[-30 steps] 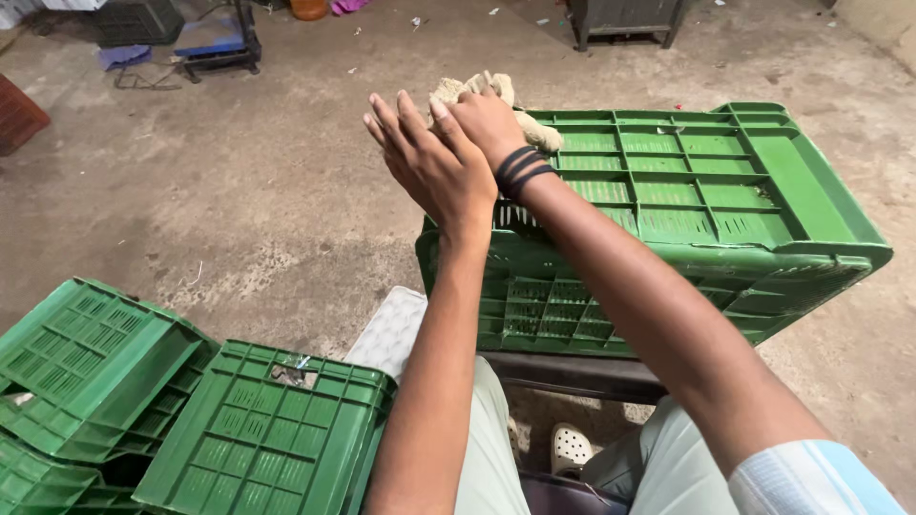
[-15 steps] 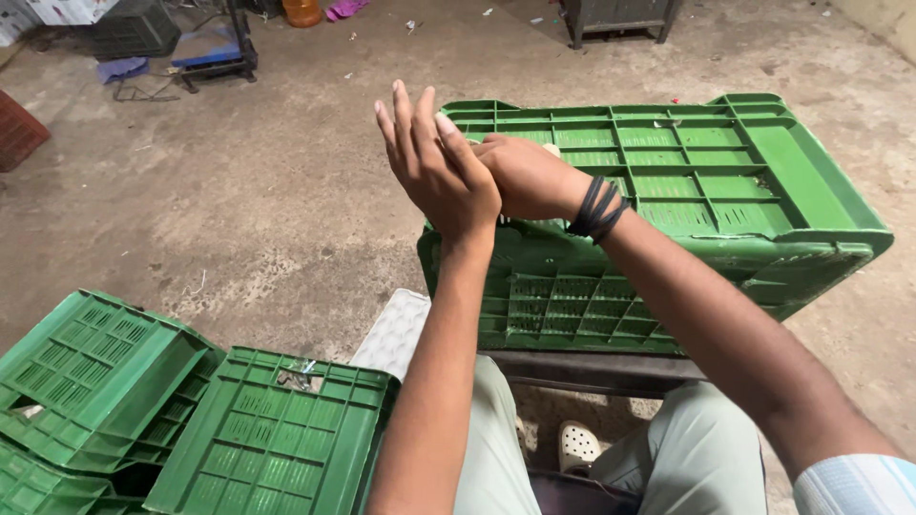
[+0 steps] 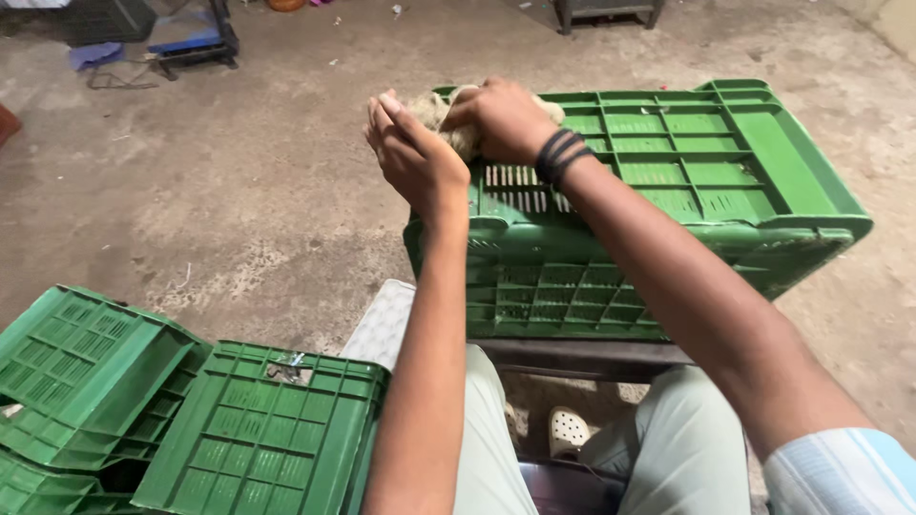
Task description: The person wipes the exterior and interior surfaces of a green plastic crate using a cloth. They rotate and flip the crate to access all sides, then wipe the inside walls and bottom before setting it upright.
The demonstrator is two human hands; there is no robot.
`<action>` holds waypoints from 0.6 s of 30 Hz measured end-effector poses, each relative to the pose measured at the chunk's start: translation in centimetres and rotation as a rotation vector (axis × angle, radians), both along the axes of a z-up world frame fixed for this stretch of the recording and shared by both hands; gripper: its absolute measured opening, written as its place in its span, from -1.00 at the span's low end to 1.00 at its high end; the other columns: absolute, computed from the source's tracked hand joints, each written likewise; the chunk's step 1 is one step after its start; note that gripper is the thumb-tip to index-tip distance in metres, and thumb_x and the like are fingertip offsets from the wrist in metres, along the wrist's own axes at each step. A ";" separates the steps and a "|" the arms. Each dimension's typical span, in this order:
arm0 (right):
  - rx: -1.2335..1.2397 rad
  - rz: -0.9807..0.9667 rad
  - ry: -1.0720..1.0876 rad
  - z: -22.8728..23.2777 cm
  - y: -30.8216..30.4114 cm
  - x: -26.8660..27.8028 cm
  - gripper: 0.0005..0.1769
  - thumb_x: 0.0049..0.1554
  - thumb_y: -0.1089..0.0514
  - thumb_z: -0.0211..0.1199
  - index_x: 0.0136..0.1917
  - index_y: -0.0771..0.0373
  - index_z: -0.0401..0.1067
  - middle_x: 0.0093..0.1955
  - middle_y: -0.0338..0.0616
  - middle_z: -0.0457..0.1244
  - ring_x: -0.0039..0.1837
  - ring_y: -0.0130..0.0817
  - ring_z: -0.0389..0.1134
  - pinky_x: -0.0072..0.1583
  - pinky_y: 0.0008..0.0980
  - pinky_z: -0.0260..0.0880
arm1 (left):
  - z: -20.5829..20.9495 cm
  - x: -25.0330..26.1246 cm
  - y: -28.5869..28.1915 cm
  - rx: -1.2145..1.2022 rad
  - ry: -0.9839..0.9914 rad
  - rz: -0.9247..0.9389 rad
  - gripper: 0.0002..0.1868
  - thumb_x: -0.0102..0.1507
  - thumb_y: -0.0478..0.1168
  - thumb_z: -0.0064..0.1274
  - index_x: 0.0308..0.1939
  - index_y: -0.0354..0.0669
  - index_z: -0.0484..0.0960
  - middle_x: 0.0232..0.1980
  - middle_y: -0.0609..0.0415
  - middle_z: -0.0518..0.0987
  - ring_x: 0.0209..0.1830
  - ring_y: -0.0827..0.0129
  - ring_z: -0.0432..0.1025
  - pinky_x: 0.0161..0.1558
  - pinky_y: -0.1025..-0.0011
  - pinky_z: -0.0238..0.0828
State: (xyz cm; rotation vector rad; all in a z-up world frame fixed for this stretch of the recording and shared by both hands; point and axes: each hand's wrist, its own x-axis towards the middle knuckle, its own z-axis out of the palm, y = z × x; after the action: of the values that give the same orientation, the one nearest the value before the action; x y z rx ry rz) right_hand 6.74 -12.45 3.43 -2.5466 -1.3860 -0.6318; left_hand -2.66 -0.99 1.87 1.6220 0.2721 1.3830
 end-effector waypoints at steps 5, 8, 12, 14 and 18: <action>0.107 0.227 -0.058 -0.1 -3.3 -6.9 -0.51 -0.14 0.37 0.30 0.08 0.09 0.60 0.23 -0.26 0.37 0.23 -0.06 0.31 0.28 -0.12 0.32 | 0.5 0.3 0.0 0.043 0.134 -0.006 -0.38 0.47 0.06 -0.47 0.04 -0.36 0.61 0.05 -0.28 0.63 0.15 -0.20 0.46 0.21 0.03 0.33; 0.136 0.148 -0.152 -0.4 -4.4 -10.6 -0.51 -0.12 0.37 0.31 0.11 0.10 0.60 0.23 -0.18 0.35 0.25 -0.02 0.29 0.25 -0.09 0.28 | 0.8 -0.1 0.1 0.102 0.113 0.034 -0.39 0.47 0.04 -0.50 -0.05 -0.31 0.64 -0.06 -0.22 0.67 0.06 -0.17 0.51 0.15 0.02 0.35; 0.225 -0.002 -0.155 -0.7 -6.8 -14.5 -0.47 -0.05 0.36 0.32 0.19 0.04 0.60 0.28 -0.15 0.33 0.28 -0.02 0.28 0.28 -0.09 0.26 | 0.8 -0.7 0.1 0.213 -0.062 0.103 -0.39 0.52 0.03 -0.51 0.00 -0.31 0.64 -0.02 -0.21 0.66 0.08 -0.18 0.47 0.17 -0.05 0.31; 0.217 -0.124 -0.109 -0.4 -10.1 -15.8 -0.46 -0.04 0.37 0.32 0.19 -0.02 0.61 0.31 -0.21 0.34 0.28 -0.07 0.29 0.27 -0.09 0.25 | 1.0 -0.8 0.1 0.230 -0.041 0.121 -0.40 0.51 0.02 -0.49 -0.03 -0.29 0.65 -0.08 -0.17 0.67 0.03 -0.11 0.50 0.14 -0.06 0.30; 0.228 -0.200 -0.124 -0.6 -18.0 -18.3 -0.54 -0.01 0.36 0.35 0.12 -0.06 0.61 0.38 -0.26 0.32 0.41 -0.08 0.26 0.38 -0.10 0.23 | 1.0 -0.6 -0.4 0.192 0.280 0.024 -0.43 0.47 0.04 -0.42 -0.22 -0.28 0.64 -0.24 -0.09 0.68 -0.08 0.00 0.56 0.09 0.06 0.37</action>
State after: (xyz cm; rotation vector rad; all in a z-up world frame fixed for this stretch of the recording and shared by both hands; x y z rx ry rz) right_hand -11.55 -30.41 2.80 -2.5141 -1.0308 -0.9380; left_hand -3.23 -1.42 2.88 1.9815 0.3312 1.2274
